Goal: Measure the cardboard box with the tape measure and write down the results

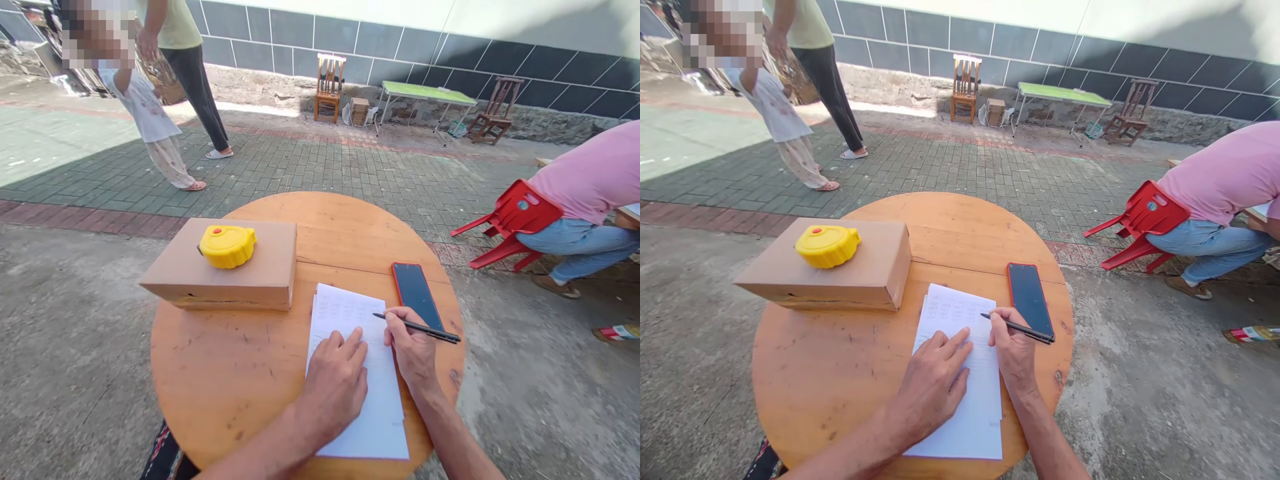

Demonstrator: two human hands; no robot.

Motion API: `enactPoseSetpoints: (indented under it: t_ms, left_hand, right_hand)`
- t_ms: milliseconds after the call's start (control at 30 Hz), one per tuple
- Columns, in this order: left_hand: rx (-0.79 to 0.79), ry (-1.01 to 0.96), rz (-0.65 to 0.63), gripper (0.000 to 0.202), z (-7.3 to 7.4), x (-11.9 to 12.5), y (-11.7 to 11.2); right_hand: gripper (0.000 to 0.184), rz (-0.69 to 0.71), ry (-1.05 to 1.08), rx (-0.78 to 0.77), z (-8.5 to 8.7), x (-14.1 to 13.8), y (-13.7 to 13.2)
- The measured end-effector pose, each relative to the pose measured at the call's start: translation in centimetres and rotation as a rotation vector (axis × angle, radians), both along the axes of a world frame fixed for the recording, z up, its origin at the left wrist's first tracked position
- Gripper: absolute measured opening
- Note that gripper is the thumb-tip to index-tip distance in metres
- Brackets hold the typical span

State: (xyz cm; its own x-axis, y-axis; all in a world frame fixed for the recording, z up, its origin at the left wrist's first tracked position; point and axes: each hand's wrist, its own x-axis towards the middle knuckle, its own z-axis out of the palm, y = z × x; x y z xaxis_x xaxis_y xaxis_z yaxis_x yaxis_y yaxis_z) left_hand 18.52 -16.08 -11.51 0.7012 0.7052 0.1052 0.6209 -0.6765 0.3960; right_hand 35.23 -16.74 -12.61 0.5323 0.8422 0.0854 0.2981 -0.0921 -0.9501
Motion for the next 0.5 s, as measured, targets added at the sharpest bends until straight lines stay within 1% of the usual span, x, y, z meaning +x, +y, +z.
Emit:
enactPoseSetpoints:
  t_ms: [100,200,300,400,500]
  left_hand:
    - [-0.005,-0.004,-0.006,0.025,0.1,0.0,0.0]
    - [-0.01,-0.019,-0.005,0.025,0.2,0.0,0.0]
    - [-0.002,-0.03,-0.002,0.024,0.0,-0.1,-0.1]
    - [0.006,-0.044,0.014,0.021,-0.3,-0.1,-0.2]
    - [0.005,-0.07,0.026,0.018,-0.5,-0.1,-0.3]
  right_hand:
    - [0.018,-0.017,-0.072,0.051,0.0,-0.1,-0.1]
    - [0.015,0.02,-0.196,0.096,-0.4,-0.3,0.0]
    - [0.017,0.064,-0.339,0.144,-1.1,-0.4,0.0]
    - [0.025,0.19,-0.597,0.168,-1.1,-0.2,-0.2]
    - [0.034,0.327,-0.934,0.082,-0.1,-0.1,-0.9]
